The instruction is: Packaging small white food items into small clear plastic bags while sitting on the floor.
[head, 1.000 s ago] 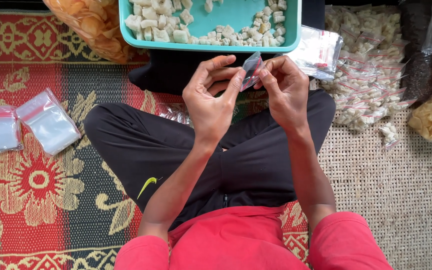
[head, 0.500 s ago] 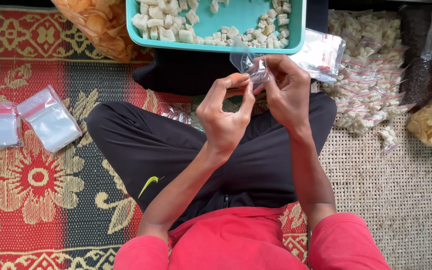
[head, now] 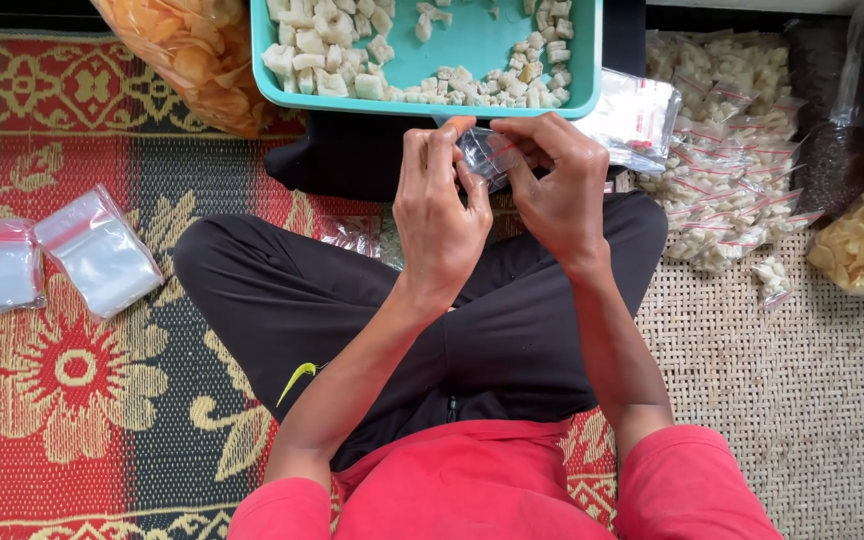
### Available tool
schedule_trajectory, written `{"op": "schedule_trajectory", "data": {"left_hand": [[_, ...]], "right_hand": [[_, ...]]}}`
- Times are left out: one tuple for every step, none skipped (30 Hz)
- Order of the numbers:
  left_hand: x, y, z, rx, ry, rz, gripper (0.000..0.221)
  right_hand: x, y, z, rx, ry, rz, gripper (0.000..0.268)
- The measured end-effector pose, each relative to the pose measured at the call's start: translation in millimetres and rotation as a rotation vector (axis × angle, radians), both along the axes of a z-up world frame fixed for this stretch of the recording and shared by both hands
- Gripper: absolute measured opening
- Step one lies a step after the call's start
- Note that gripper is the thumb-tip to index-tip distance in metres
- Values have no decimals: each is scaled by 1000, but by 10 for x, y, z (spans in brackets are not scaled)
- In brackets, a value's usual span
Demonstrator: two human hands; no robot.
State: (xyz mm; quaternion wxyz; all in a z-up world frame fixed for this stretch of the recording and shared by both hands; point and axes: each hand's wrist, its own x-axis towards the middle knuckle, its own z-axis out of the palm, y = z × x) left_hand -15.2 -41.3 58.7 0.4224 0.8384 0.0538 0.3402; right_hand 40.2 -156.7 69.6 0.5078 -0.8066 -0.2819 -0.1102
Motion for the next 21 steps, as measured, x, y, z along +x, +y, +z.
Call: {"op": "schedule_trajectory", "data": {"left_hand": [[-3,-7,4,1,0,-1,51],[-7,-13,8,18,-7,-1,51],[-11,-19,12,34,-13,-2,51],[3,-7,-25,34,-13,-3,51],[17,5,-61,51,-23,-39,60],[28,19,-98,69,-33,-74,68],[32,49,-83,69,-32,-75,68],[38,80,-69,66,-39,-119,68],[44,112,-55,64,-46,-164,67],[55,145,-34,64,-45,-164,67],[66,179,-13,82,-36,-213,65],[77,211,6,100,-27,-263,64],[76,234,34,99,-25,-264,64],[79,259,64,99,-20,-322,63],[83,286,92,99,-15,-380,64],[97,319,82,97,-14,-381,64],[113,354,69,101,20,-405,69],[122,382,49,103,56,-428,74],[141,419,29,97,59,-430,74],[164,465,13,175,82,-468,84],[186,514,-2,254,104,-506,94]], "right_hand": [[3,13,6,1,0,-1,18],[6,28,11,-2,-18,1,19],[10,44,16,-6,-37,3,19],[28,39,24,-6,-37,1,19],[46,35,32,-52,-85,20,24],[62,32,40,-98,-133,40,29],[74,17,44,-99,-131,39,29],[90,3,48,-119,-119,71,28],[106,-9,52,-139,-106,103,26],[116,-23,67,-140,-105,103,26],[127,-36,81,-139,-95,111,26],[137,-51,95,-140,-84,118,26],[151,-60,111,-141,-83,118,26],[168,-67,129,-137,-56,116,23],[186,-73,146,-134,-28,114,20],[210,-78,163,-136,-26,113,20],[236,-81,177,-137,6,136,22],[256,-90,186,-139,42,160,23],[278,-101,190,-144,47,159,23],[308,-101,197,-124,82,180,22],[338,-99,205,-105,117,200,22]]}}
